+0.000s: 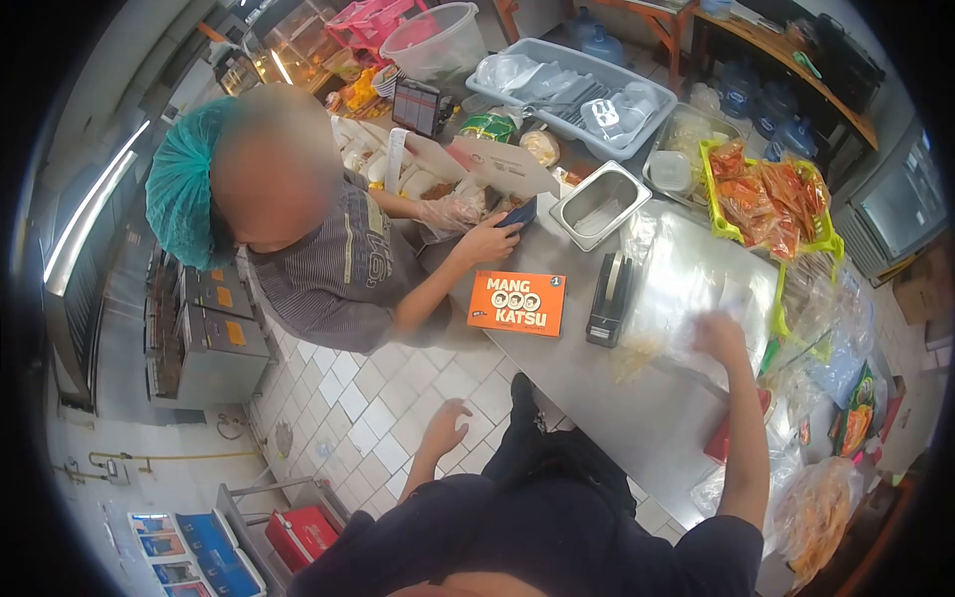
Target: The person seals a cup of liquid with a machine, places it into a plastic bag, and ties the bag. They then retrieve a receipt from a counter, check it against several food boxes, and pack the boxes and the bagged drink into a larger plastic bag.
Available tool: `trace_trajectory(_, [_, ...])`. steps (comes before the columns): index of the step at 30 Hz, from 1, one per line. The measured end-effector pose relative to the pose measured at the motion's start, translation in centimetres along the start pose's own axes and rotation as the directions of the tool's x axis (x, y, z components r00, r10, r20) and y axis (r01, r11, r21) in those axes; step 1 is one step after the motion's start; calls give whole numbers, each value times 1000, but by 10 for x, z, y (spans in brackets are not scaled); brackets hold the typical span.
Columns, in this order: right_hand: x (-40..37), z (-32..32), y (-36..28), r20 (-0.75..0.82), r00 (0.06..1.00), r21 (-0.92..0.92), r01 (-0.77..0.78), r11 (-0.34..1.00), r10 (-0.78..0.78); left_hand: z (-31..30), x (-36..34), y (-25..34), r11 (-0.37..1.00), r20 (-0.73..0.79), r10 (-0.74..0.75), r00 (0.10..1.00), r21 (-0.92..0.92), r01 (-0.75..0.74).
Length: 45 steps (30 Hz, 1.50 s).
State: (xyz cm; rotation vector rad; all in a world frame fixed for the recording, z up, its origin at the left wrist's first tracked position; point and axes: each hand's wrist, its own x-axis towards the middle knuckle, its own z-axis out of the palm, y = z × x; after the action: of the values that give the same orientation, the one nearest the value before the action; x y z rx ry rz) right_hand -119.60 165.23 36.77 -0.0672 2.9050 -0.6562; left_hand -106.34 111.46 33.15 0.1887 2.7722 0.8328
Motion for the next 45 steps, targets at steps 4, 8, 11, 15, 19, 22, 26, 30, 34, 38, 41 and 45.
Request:
trace_trajectory(4, [2,20,21,-75,994,-29,80,996,-82,-47,9,41,974,-175,-125,977,-212,86])
trace_trajectory(8, [-6,35,35,-180,978,16,108,994,-104,-88,36,85,953,-399,-64,915,-296,-62])
trace_trajectory(11, [-11,34,31,-236,966,77,130,988,-109,-119,59,117,933,-442,15,897,-317,-172])
trace_trajectory(15, [-15,23,19,-339,934,46,137,989,-114,-150,75,160,929,-544,139,827,-216,-299])
trace_trajectory(19, [-21,-5,-2,-303,953,-1,21,1000,-20,-144,82,165,900,-551,101,828,-304,-312])
trace_trajectory(22, [-25,-7,-6,-390,919,82,-28,996,58,-116,84,138,922,-283,-32,959,-379,-81])
trace_trajectory(26, [-36,-8,-9,-500,857,191,-36,981,129,-76,75,107,952,29,13,999,-308,-4])
trace_trajectory(30, [-38,10,-9,-473,852,326,-70,943,226,-54,74,124,988,287,-61,956,-118,98])
trace_trajectory(34, [-53,20,-48,-350,912,352,-84,932,214,26,53,61,809,545,7,838,-496,316])
trace_trajectory(38, [-67,6,-78,-222,953,307,-132,943,206,86,-29,-42,912,746,-388,541,394,110])
trace_trajectory(41, [-81,-14,-91,-216,962,257,-111,960,169,2,-40,42,897,737,-430,522,281,341])
trace_trajectory(45, [-100,-55,-109,-440,831,248,-251,936,339,-24,-2,47,920,645,-286,708,-22,392])
